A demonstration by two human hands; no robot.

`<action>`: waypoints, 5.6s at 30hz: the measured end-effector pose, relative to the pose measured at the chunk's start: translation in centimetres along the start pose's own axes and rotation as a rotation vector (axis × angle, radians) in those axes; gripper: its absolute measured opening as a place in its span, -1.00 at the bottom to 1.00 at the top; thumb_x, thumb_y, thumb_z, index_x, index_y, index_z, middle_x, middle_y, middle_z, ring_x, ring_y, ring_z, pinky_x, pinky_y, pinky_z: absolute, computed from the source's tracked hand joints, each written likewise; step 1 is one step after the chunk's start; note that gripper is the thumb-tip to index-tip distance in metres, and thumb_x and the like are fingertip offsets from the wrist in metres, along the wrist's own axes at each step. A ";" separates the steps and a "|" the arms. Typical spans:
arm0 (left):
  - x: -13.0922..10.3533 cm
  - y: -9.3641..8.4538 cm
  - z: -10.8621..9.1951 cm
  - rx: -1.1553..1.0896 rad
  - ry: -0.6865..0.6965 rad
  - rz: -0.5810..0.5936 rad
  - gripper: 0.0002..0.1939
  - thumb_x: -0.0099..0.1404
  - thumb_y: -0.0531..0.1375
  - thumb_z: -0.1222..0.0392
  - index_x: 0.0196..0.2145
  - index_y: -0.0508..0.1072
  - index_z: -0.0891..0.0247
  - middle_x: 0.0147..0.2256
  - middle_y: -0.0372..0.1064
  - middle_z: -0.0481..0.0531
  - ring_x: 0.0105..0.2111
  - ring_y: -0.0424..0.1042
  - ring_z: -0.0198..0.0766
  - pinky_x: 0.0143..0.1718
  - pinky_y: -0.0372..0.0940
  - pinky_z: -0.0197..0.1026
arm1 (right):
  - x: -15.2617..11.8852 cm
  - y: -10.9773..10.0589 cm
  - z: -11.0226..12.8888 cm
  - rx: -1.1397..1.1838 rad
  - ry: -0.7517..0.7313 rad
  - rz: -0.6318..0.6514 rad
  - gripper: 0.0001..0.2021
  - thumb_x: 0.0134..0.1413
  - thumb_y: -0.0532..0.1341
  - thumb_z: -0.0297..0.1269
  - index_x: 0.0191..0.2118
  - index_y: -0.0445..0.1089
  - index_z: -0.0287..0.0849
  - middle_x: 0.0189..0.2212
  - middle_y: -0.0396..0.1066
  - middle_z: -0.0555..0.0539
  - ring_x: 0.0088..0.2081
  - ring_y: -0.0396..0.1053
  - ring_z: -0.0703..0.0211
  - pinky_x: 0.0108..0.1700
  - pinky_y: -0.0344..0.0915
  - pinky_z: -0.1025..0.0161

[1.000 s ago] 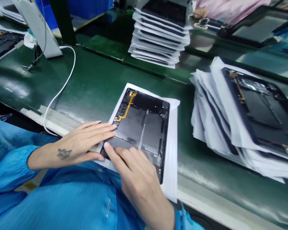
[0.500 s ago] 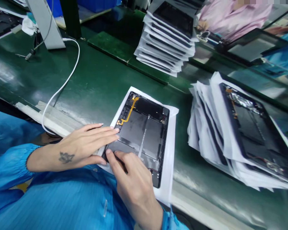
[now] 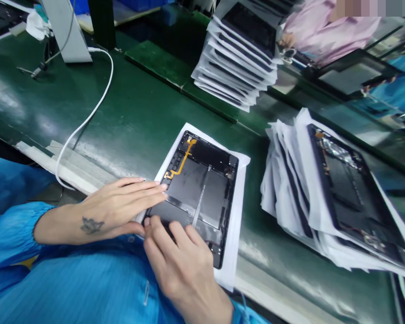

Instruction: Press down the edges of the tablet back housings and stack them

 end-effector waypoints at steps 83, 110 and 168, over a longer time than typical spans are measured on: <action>-2.9 -0.6 -0.8 0.232 0.157 -0.177 -0.65 0.44 0.01 0.49 0.09 0.44 0.38 0.03 0.51 0.27 0.07 0.51 -0.11 0.05 0.49 -0.09 | -4.0 2.9 2.8 0.301 0.268 -0.618 -0.69 0.22 0.26 -0.53 0.08 0.41 -0.27 -0.40 0.48 -0.11 -0.33 0.42 0.11 -0.28 0.39 0.13; -1.8 0.8 -3.6 0.511 0.172 -0.178 -0.67 0.47 0.03 0.35 0.10 0.43 0.41 0.01 0.50 0.38 -0.03 0.56 0.02 -0.01 0.46 0.01 | -0.8 0.6 0.1 0.700 0.519 -0.423 -0.84 0.31 0.18 -0.44 -0.24 0.51 -0.13 -0.35 0.56 -0.07 -0.33 0.50 0.13 -0.29 0.45 0.20; -1.5 -2.2 0.4 0.025 -0.064 -0.201 -0.62 0.41 -0.02 0.55 0.03 0.43 0.32 -0.04 0.48 0.15 -0.03 0.48 -0.27 0.01 0.39 -0.23 | -3.2 0.6 0.6 0.760 0.560 -0.591 -0.82 0.28 0.20 -0.52 -0.14 0.48 -0.12 -0.27 0.54 -0.03 -0.21 0.48 0.19 -0.15 0.43 0.25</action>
Point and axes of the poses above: each hand's wrist, its own x-axis towards the middle knuckle, its own y-axis out of the palm, z = x × y, the point moved 2 cm from there along x, towards the middle knuckle
